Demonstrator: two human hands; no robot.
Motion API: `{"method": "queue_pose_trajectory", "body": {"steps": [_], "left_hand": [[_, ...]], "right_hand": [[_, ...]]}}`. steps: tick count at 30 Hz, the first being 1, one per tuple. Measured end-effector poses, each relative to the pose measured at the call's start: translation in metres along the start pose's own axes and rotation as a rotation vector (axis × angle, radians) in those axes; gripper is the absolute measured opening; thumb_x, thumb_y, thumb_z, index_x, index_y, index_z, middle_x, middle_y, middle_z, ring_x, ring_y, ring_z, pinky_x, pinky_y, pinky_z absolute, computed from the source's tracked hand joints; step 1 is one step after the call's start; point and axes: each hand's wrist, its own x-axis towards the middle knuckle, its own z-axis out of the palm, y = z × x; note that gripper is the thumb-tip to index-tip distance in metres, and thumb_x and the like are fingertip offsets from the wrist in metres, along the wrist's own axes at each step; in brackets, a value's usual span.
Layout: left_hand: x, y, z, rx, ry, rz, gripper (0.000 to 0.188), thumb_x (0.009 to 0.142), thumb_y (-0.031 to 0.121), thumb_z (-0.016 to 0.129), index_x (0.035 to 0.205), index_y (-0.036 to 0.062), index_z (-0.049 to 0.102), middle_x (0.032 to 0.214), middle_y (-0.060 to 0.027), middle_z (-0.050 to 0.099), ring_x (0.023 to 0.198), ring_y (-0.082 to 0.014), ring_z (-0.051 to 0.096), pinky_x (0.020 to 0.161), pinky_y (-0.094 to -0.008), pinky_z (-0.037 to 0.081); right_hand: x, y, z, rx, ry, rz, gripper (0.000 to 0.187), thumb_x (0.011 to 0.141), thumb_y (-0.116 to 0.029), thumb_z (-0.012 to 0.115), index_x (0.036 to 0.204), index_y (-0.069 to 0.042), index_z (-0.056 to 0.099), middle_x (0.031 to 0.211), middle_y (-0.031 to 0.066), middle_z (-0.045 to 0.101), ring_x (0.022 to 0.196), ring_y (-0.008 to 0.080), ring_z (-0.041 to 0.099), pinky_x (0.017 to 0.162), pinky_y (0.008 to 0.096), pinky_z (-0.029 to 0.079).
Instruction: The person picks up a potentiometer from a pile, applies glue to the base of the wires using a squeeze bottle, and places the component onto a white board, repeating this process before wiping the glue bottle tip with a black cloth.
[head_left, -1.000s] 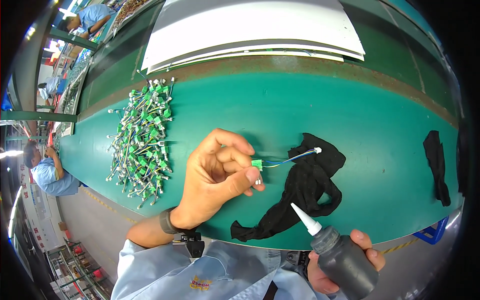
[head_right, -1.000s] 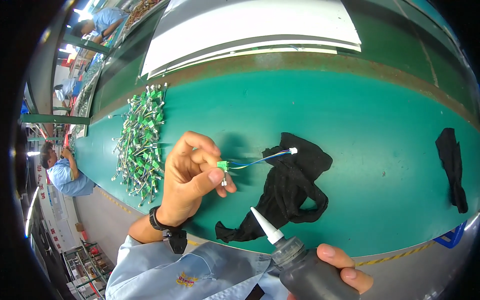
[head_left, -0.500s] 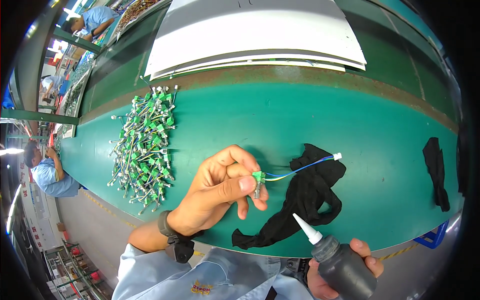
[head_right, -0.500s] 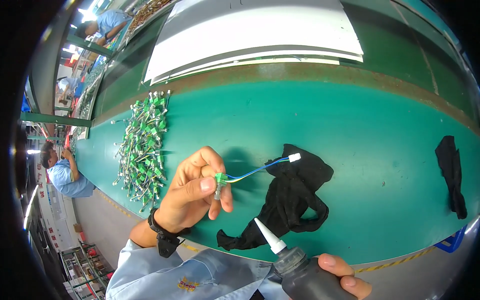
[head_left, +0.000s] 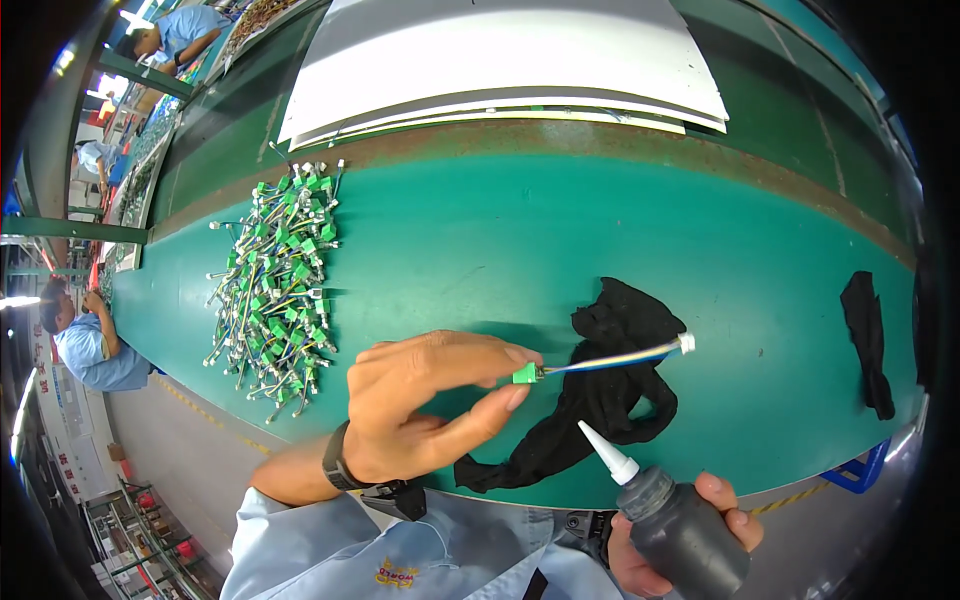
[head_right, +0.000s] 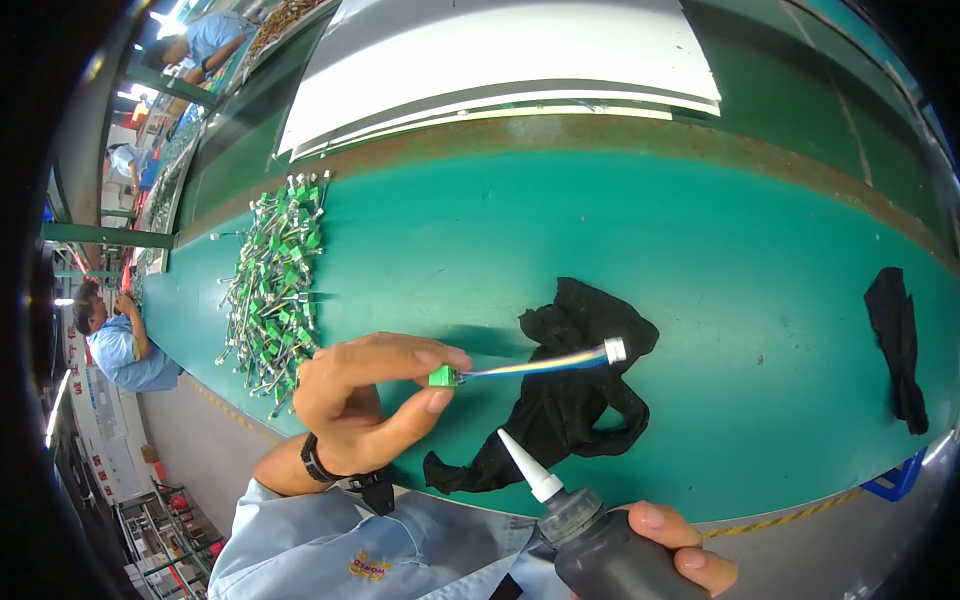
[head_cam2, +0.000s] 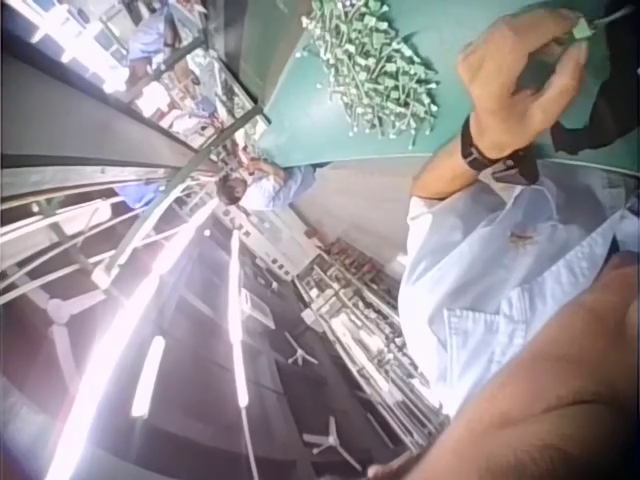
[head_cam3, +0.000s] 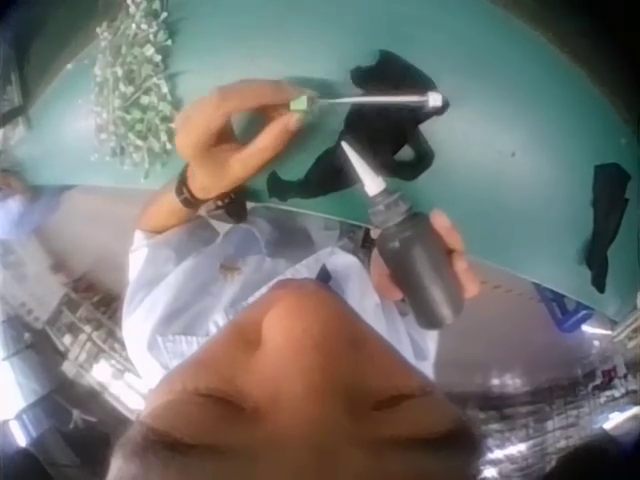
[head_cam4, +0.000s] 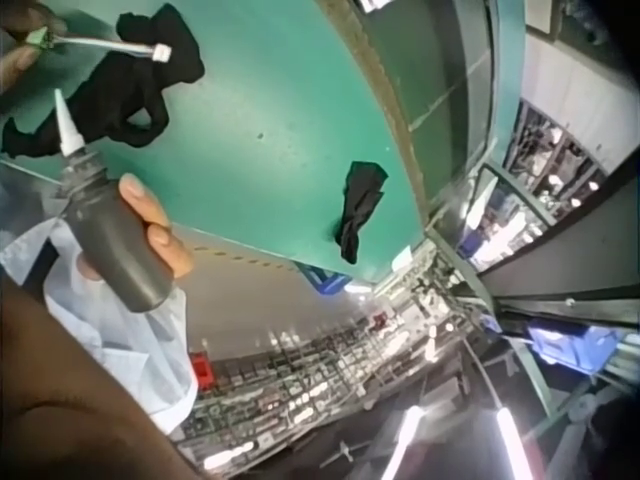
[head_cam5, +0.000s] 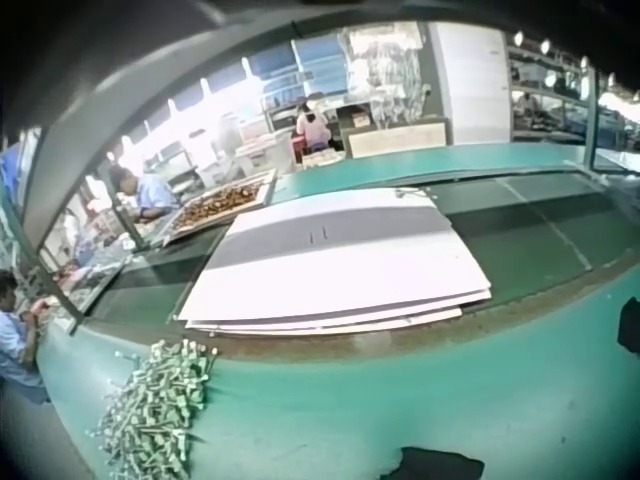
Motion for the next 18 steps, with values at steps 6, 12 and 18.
{"method": "queue_pose_trajectory", "body": {"steps": [6,12,18], "left_hand": [[0.001,-0.002,-0.007,0.114,-0.051,0.171,0.026,0.069,-0.008,0.070,0.091,-0.0026,0.058,0.087,-0.0202,0.067,0.072,-0.0249,0.068,0.056,-0.0269,0.054],[0.002,0.002,-0.007,0.127,-0.081,0.192,0.027,0.068,-0.008,0.070,0.091,-0.0035,0.056,0.087,-0.0239,0.066,0.073,-0.0276,0.069,0.057,-0.0293,0.055],[0.002,0.001,-0.005,0.059,-0.085,0.124,0.024,0.072,-0.008,0.069,0.091,-0.0036,0.055,0.090,-0.0224,0.065,0.078,-0.0243,0.068,0.065,-0.0293,0.056]], "right_hand": [[-0.003,0.002,0.011,0.004,0.097,-0.177,0.056,0.093,-0.042,0.035,0.109,0.012,0.040,0.097,0.0182,0.047,0.064,0.0224,0.063,0.053,0.0268,0.052],[0.003,-0.003,0.011,-0.009,0.122,-0.095,0.054,0.091,-0.038,0.035,0.103,0.014,0.043,0.095,0.0191,0.049,0.062,0.0240,0.064,0.052,0.0281,0.051],[0.001,-0.004,0.007,0.003,0.068,-0.050,0.053,0.091,-0.039,0.036,0.103,0.012,0.042,0.095,0.0170,0.048,0.062,0.0239,0.064,0.054,0.0280,0.051]]}}
